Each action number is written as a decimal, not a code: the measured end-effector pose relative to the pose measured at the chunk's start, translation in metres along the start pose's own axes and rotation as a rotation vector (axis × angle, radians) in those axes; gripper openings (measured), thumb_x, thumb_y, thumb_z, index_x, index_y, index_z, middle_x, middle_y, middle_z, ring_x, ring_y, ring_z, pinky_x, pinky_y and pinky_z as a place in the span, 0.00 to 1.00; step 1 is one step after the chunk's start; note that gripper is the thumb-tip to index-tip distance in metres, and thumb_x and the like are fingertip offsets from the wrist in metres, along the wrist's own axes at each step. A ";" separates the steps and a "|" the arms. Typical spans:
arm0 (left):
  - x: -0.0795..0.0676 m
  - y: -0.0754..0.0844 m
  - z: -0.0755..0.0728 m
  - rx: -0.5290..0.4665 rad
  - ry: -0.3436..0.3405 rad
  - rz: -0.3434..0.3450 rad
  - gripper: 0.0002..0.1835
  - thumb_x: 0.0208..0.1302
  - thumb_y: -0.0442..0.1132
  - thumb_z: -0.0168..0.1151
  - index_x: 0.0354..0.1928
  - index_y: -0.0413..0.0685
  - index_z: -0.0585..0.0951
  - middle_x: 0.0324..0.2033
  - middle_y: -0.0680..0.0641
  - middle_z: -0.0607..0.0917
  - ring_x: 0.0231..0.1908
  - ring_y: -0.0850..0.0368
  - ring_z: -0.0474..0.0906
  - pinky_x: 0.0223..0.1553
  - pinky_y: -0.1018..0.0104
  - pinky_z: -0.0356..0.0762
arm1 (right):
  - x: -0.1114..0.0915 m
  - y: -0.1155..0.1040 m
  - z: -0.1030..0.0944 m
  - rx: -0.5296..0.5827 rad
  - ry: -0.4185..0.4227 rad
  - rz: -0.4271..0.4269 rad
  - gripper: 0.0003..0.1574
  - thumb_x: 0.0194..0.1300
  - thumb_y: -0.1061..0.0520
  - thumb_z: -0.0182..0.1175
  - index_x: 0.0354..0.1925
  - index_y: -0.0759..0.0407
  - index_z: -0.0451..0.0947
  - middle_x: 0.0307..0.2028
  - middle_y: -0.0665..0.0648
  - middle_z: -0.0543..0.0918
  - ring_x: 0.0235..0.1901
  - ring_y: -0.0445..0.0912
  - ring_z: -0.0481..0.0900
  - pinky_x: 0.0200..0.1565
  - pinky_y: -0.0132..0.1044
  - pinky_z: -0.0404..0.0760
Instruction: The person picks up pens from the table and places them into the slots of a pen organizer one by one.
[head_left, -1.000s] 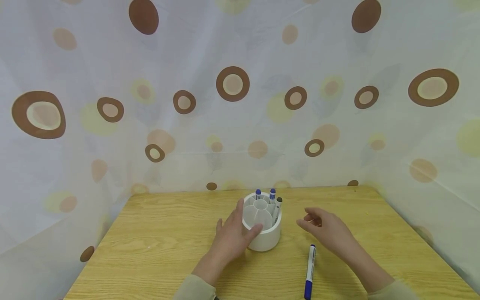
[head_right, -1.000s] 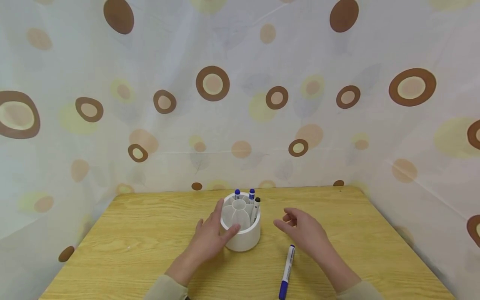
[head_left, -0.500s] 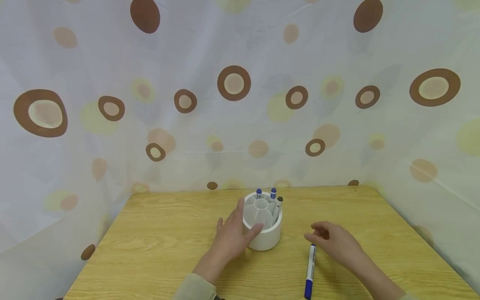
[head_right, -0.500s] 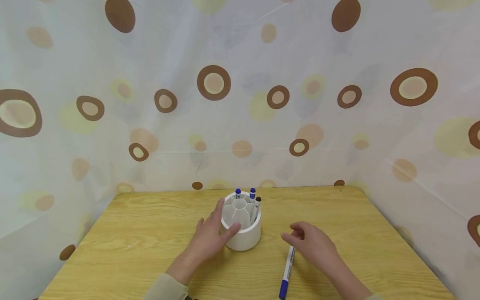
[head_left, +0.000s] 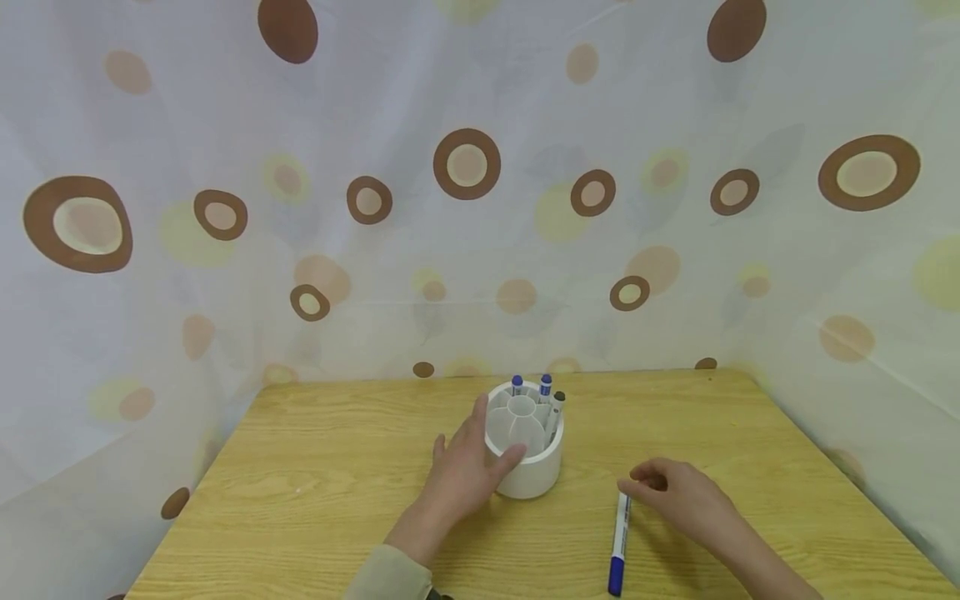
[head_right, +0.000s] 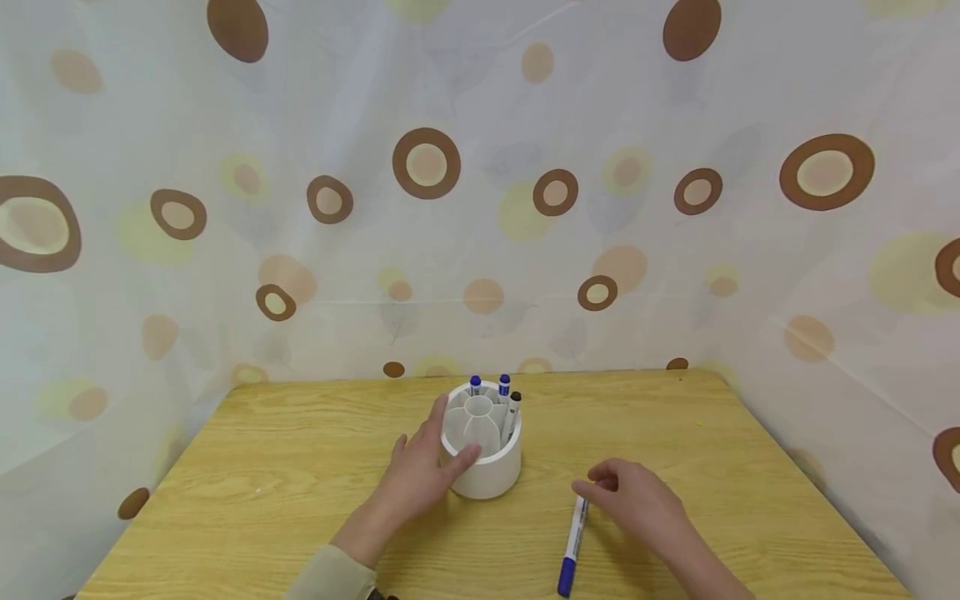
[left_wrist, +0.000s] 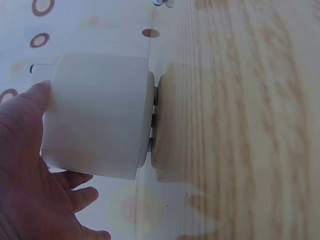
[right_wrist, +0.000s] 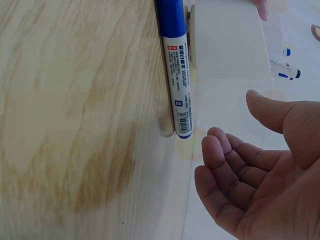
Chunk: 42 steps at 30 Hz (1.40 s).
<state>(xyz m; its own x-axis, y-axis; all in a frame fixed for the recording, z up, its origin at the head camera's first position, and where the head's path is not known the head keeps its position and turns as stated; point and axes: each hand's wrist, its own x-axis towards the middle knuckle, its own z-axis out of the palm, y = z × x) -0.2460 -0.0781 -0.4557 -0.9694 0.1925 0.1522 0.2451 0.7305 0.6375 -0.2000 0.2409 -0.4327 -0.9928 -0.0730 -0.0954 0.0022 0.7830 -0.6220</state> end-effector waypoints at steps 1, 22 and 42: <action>0.000 0.000 0.000 0.000 0.000 0.000 0.55 0.78 0.71 0.59 0.91 0.51 0.47 0.84 0.39 0.65 0.82 0.39 0.62 0.81 0.24 0.42 | 0.000 0.001 0.000 0.000 -0.007 0.004 0.36 0.77 0.35 0.69 0.58 0.67 0.86 0.47 0.53 0.90 0.49 0.52 0.87 0.51 0.58 0.87; 0.001 -0.002 0.001 0.007 0.001 0.006 0.55 0.78 0.71 0.60 0.91 0.51 0.48 0.83 0.39 0.67 0.81 0.40 0.64 0.80 0.22 0.44 | 0.000 0.011 0.010 -0.006 -0.047 0.043 0.25 0.78 0.40 0.69 0.47 0.62 0.87 0.35 0.49 0.86 0.34 0.46 0.81 0.37 0.44 0.83; 0.001 -0.001 -0.001 -0.014 -0.004 0.009 0.55 0.78 0.71 0.60 0.91 0.50 0.48 0.83 0.39 0.67 0.82 0.40 0.63 0.80 0.22 0.42 | 0.005 0.010 0.017 -0.084 -0.025 0.054 0.23 0.74 0.39 0.72 0.41 0.59 0.88 0.32 0.48 0.84 0.33 0.46 0.77 0.34 0.41 0.77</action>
<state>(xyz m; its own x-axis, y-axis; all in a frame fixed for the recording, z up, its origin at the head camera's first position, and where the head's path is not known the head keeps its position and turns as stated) -0.2469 -0.0800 -0.4555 -0.9672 0.2015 0.1547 0.2533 0.7193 0.6469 -0.2030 0.2384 -0.4527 -0.9882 -0.0440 -0.1467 0.0442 0.8351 -0.5483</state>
